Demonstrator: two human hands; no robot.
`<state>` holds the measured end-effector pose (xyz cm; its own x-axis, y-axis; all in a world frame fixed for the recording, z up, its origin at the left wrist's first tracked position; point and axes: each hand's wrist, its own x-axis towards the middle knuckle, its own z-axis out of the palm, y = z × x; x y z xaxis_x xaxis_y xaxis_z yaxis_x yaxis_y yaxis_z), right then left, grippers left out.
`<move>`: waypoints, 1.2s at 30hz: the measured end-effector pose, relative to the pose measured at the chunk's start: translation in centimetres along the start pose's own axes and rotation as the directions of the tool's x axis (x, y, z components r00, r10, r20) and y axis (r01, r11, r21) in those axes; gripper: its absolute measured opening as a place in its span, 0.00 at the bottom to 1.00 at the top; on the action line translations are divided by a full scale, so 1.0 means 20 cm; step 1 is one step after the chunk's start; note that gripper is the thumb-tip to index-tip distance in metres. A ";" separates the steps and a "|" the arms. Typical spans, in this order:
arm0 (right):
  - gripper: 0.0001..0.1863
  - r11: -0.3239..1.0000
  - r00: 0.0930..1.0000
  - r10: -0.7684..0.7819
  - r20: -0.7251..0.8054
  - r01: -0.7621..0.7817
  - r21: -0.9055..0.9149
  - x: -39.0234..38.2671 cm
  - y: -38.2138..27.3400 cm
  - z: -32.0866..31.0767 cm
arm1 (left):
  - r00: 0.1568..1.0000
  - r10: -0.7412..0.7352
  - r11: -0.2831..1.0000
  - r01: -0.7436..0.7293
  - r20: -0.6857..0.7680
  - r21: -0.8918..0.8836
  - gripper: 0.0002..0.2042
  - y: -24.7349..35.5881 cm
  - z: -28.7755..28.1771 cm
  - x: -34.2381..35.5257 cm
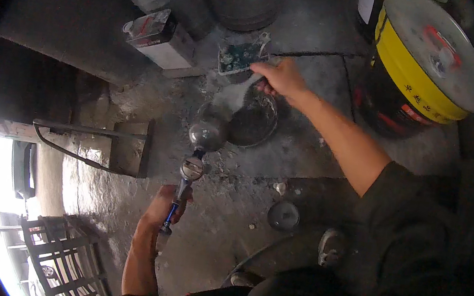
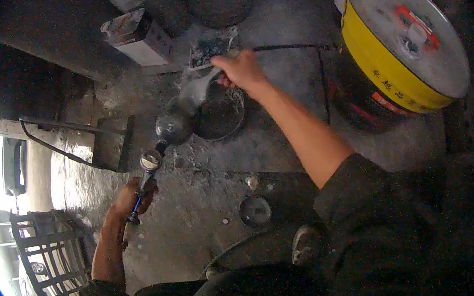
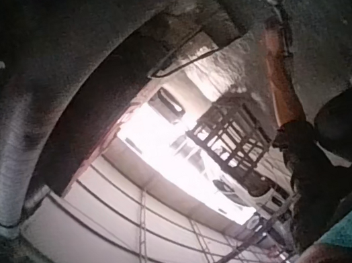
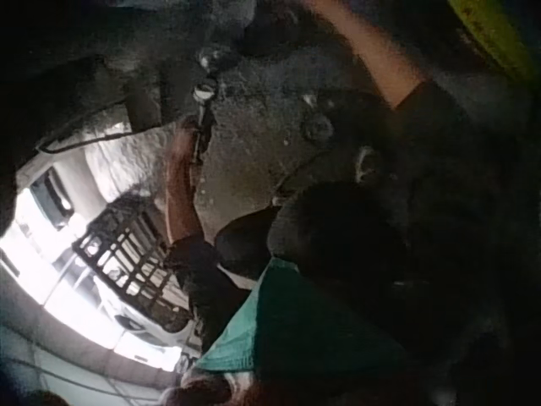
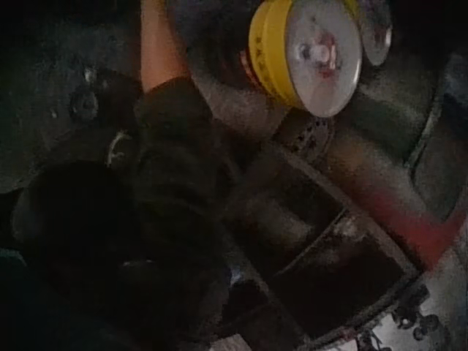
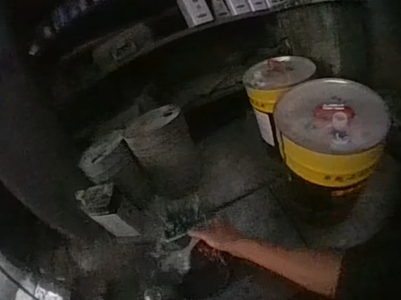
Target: The person scoops a dark liquid from a large yellow container into a small metal cup, then pours it into a spray gun cup. They repeat this process several times, stirring the mixture in the cup with a spoon between pours.
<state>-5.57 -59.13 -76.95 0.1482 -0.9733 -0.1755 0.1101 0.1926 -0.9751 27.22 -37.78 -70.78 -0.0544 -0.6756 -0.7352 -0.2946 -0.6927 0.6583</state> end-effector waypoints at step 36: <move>0.20 0.493 0.752 -0.482 0.450 0.658 -0.570 -0.24 0.49 0.08 | 0.994 -0.102 0.762 0.054 -0.037 -0.645 0.09 0.00 0.17 0.10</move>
<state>-3.66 -52.31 -85.41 0.5011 -0.7679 0.3991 -0.4080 -0.6163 -0.6736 23.85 -38.32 -72.86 0.0109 -0.6104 -0.7920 0.3883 -0.7274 0.5659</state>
